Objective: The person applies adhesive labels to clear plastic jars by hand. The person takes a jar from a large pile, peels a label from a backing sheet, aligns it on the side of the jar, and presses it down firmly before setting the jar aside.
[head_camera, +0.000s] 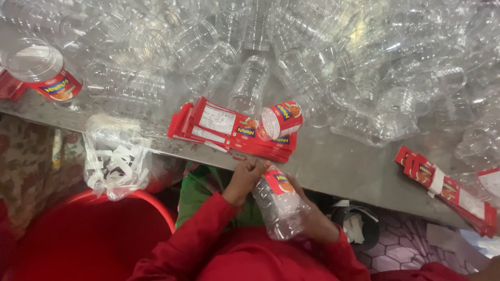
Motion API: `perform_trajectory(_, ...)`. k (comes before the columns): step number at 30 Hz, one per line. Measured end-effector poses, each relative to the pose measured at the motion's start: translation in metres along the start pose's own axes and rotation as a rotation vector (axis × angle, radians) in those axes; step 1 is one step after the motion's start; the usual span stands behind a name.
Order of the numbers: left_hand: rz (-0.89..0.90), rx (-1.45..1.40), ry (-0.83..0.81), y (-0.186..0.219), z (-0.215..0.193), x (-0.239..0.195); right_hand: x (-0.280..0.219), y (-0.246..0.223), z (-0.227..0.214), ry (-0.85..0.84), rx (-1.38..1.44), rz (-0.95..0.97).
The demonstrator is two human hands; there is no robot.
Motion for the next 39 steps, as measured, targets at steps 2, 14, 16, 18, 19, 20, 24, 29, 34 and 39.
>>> perform_trajectory(2, -0.018, -0.162, 0.010, 0.013, 0.006, -0.012, -0.004, 0.013, -0.004, 0.169, -0.034, 0.147)
perform_trajectory(14, 0.312, -0.223, -0.269, 0.065, 0.045, -0.063, -0.021, -0.040, -0.030, 0.408, 0.276, 0.267)
perform_trajectory(16, 0.288, -0.199, -0.273, 0.070, 0.048, -0.067, -0.017, -0.051, -0.036, 0.535, -0.111, 0.231)
perform_trajectory(18, 0.237, -0.015, -0.298, 0.075, 0.053, -0.071, -0.017, -0.066, -0.038, 0.646, -0.503, 0.187)
perform_trajectory(19, 0.239, -0.017, -0.295, 0.078, 0.056, -0.075, -0.018, -0.080, -0.035, 0.759, -0.679, 0.077)
perform_trajectory(20, 0.237, -0.024, -0.313, 0.080, 0.060, -0.079, -0.019, -0.093, -0.031, 0.868, -0.853, -0.039)
perform_trajectory(24, 0.404, 0.318, -0.232, 0.088, 0.069, -0.090, -0.003, -0.099, -0.030, 0.887, -0.915, -0.133)
perform_trajectory(29, 0.461, 0.449, -0.087, 0.079, 0.050, -0.075, -0.011, -0.084, -0.044, 0.881, -0.673, 0.060)
perform_trajectory(34, 0.281, 0.031, -0.090, 0.075, 0.028, -0.022, -0.028, -0.060, -0.052, 0.841, -0.279, 0.065)
perform_trajectory(39, -0.034, -0.285, -0.087, 0.064, 0.050, 0.039, -0.040, -0.050, -0.051, 0.865, -0.092, 0.055)
Point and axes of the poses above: each hand's wrist, its own x-axis towards the middle knuckle, its own z-axis out of the palm, y = z × x, the point moved 6 cm from there along x, towards the middle knuckle, and after that the axes turned 15 degrees about -x, right-handed, at the moved point
